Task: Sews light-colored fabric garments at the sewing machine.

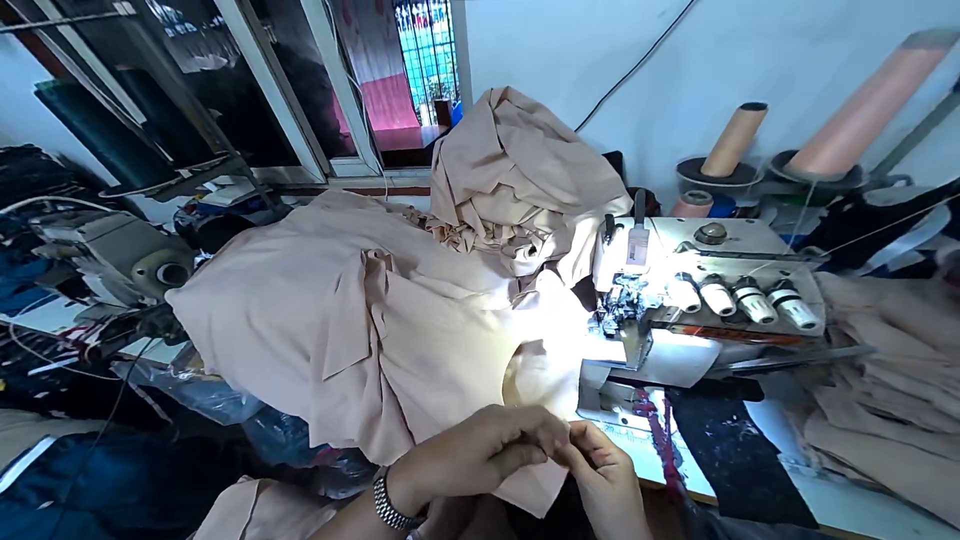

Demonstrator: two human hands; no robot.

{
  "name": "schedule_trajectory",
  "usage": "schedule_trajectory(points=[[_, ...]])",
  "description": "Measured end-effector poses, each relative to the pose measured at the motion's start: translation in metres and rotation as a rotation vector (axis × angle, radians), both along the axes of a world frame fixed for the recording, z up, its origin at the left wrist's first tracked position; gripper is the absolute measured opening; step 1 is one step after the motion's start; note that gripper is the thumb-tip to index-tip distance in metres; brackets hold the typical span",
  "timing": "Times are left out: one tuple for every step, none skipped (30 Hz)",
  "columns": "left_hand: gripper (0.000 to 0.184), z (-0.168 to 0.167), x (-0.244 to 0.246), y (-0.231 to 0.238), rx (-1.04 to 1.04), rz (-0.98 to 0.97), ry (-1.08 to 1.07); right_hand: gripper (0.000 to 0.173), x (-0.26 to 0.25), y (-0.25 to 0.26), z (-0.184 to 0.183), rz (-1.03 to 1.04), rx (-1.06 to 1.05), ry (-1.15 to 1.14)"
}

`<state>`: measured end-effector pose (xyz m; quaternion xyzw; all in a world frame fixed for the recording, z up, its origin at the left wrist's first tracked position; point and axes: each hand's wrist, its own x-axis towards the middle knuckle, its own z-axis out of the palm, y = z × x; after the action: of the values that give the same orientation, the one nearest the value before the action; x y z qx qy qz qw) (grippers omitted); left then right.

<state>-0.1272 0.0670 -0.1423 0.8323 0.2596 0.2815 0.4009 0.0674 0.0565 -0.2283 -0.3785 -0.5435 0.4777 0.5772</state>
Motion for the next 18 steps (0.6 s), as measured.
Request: schedule_trajectory(points=[[0.022,0.000,0.000,0.003,0.002,0.071,-0.001,0.014,-0.002,0.001,0.006,0.018,0.012,0.030],[0.022,-0.002,0.000,0.005,0.007,0.158,-0.005,0.016,-0.004,0.001,0.012,0.031,0.008,0.056],[0.020,-0.005,0.002,0.008,0.014,0.232,-0.032,0.016,-0.006,0.001,0.018,0.034,-0.001,0.074],[0.017,-0.008,0.003,0.009,0.011,0.273,-0.074,0.015,-0.008,0.000,0.023,0.035,-0.013,0.090],[0.016,-0.011,0.005,0.010,0.007,0.291,-0.114,0.015,-0.010,-0.001,0.026,0.033,-0.021,0.102],[0.016,-0.013,0.006,0.010,0.007,0.299,-0.144,0.017,-0.011,-0.002,0.027,0.037,-0.018,0.112],[0.016,-0.016,0.007,0.010,0.011,0.299,-0.166,0.018,-0.012,-0.002,0.026,0.044,-0.009,0.114],[0.016,-0.017,0.007,0.010,0.014,0.297,-0.179,0.019,-0.012,-0.001,0.023,0.045,0.000,0.110],[0.016,-0.018,0.007,0.010,0.014,0.299,-0.188,0.019,-0.012,0.000,0.021,0.042,0.012,0.105],[0.016,-0.018,0.007,0.010,0.008,0.306,-0.192,0.020,-0.012,0.000,0.019,0.040,0.019,0.110],[0.016,-0.018,0.006,0.010,0.002,0.318,-0.194,0.021,-0.012,0.001,0.017,0.040,0.020,0.124],[0.015,-0.018,0.006,0.010,0.000,0.331,-0.195,0.021,-0.013,0.000,0.016,0.041,0.016,0.128],[0.015,-0.019,0.006,0.010,0.000,0.340,-0.197,0.021,-0.013,-0.001,0.016,0.043,0.011,0.124],[0.015,-0.019,0.006,0.010,0.000,0.345,-0.199,0.021,-0.013,-0.002,0.016,0.042,0.006,0.119],[0.015,-0.019,0.006,0.010,0.002,0.346,-0.201,0.022,-0.013,-0.003,0.016,0.040,0.002,0.109],[0.015,-0.019,0.006,0.009,0.009,0.346,-0.201,0.023,-0.013,-0.003,0.016,0.037,0.000,0.097],[0.016,-0.019,0.007,0.009,0.018,0.344,-0.201,0.024,-0.012,-0.003,0.016,0.038,-0.001,0.084],[0.016,-0.019,0.007,0.008,0.034,0.344,-0.204,0.025,-0.012,-0.003,0.016,0.042,0.001,0.072]])
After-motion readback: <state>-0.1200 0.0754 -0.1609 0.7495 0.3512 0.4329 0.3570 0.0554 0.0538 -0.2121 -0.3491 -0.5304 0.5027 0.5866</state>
